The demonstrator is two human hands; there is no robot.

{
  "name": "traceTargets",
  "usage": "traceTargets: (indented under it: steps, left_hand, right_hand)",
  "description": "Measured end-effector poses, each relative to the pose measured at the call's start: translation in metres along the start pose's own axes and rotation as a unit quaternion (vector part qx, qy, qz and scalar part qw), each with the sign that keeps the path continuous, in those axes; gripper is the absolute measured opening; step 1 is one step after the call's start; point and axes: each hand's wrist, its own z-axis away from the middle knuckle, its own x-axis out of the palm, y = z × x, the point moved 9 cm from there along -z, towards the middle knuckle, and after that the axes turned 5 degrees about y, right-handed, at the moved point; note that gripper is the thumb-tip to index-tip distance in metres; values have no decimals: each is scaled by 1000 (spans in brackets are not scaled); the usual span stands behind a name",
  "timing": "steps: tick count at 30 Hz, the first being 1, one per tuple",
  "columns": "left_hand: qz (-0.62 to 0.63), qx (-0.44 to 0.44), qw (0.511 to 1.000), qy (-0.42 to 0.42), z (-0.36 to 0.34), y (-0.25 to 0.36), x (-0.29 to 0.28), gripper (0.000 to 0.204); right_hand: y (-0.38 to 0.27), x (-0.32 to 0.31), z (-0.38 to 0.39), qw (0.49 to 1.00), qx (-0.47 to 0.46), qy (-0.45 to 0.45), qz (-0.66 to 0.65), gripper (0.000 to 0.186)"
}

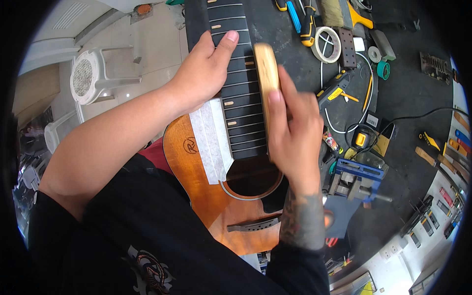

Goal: The person sands the fretboard of an acoustic guitar using a wooden sanding block, moving the block along the length of the neck while holding the guitar steady.

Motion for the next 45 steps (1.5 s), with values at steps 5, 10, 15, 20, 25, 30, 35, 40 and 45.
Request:
traceTargets:
  steps: [5, 10, 15, 20, 25, 30, 35, 40, 45]
  left_hand:
    - [2, 10, 1000, -1, 0, 1, 5, 55]
    - [3, -3, 1000, -9, 2, 1, 8, 55]
    - [-2, 30, 1000, -7, -1, 1, 4, 55]
    - [14, 8, 1000, -7, 3, 3, 6, 55]
    - [13, -5, 1000, -3, 1, 2, 4, 54]
    - [1, 71, 997, 1, 0, 7, 4, 60]
    - [33, 26, 999, -1, 2, 3, 5, 59]
    - [8, 45, 999, 9, -2, 0, 1, 59]
    - [2, 65, 998, 17, 0, 7, 2, 58]
  right_hand:
    - [2, -10, 21, 999, -34, 12, -5, 38]
    - [4, 7, -29, 998, -32, 42, -41, 37]
    - [6, -3, 9, 1000, -9, 6, -22, 38]
    - [3, -6, 7, 1000, -15, 13, -14, 38]
    - [3, 11, -33, 999, -9, 14, -31, 38]
    - [8, -9, 26, 999, -38, 21, 2, 36]
    - [-4, 3, -24, 998, -43, 43, -19, 37]
    - [7, 2, -2, 999, -23, 29, -38, 37]
    - [-1, -8, 9, 999, -26, 24, -10, 36]
